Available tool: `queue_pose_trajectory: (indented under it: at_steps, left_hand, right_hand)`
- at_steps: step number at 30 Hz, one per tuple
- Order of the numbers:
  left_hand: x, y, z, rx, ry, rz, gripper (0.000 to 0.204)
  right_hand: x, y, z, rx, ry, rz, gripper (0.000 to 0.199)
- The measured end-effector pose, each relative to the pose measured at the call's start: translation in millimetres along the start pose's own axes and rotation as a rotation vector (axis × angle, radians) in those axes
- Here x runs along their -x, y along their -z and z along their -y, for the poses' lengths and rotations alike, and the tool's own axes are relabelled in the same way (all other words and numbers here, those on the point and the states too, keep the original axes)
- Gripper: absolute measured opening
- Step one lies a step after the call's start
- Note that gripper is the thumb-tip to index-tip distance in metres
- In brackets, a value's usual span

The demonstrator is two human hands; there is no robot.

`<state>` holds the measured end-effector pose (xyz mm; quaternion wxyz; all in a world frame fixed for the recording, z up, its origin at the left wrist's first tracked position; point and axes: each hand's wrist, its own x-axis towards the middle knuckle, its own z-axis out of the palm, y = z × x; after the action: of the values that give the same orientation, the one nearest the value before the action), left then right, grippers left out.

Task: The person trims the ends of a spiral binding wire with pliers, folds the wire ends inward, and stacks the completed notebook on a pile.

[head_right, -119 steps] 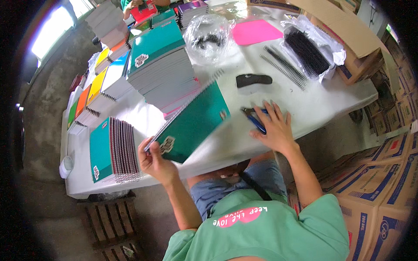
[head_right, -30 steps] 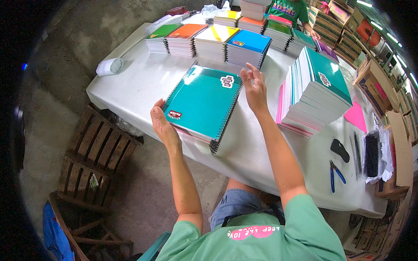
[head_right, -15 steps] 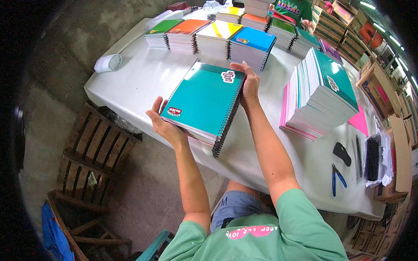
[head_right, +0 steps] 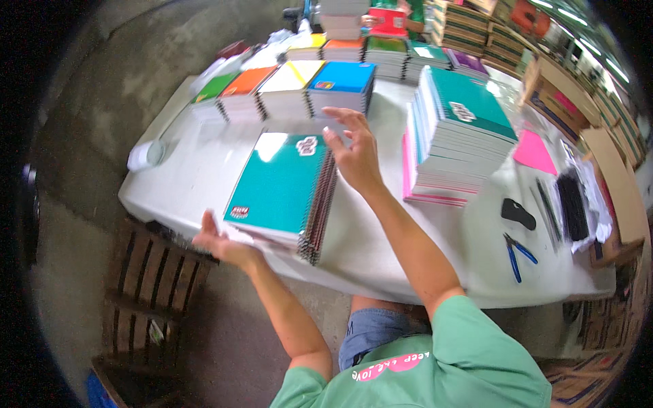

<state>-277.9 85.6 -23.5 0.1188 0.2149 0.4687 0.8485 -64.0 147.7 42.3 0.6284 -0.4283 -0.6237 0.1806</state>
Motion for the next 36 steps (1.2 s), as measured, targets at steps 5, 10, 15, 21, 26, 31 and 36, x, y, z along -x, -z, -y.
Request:
queue_pose_trajectory:
  at_steps: [5,10,15,21,26,31,36]
  left_hand:
    - [13.6,8.0,-61.0,-0.034,-0.141,-0.19,0.057]
    - [51.0,-17.6,-104.3,0.095,-0.34,-0.188,0.034]
    - [85.0,-32.8,-121.9,0.17,-0.532,-0.029,0.028]
    - [140.9,-71.3,-145.7,0.285,-0.497,0.417,0.027]
    - [188.6,-129.8,-149.2,0.06,-0.274,0.912,0.05]
    - [208.8,-172.5,-126.8,0.374,0.321,1.184,0.042]
    - [214.1,-132.1,-129.0,0.273,0.264,1.162,0.027]
  right_hand:
    - [-15.4,146.8,73.2,0.645,0.575,0.061,0.036]
    - [-96.5,307.1,-3.6,0.934,-0.233,-0.106,0.068]
    - [-91.8,318.6,-21.2,0.531,-0.774,0.215,0.066]
    - [-93.9,338.4,-26.3,0.571,-0.551,0.229,0.046]
    - [-51.6,311.7,9.7,0.563,0.193,-0.278,0.032]
    - [48.1,292.3,81.2,0.336,0.182,-0.11,0.03]
    - [95.2,340.3,38.7,-0.277,-0.079,0.333,0.027]
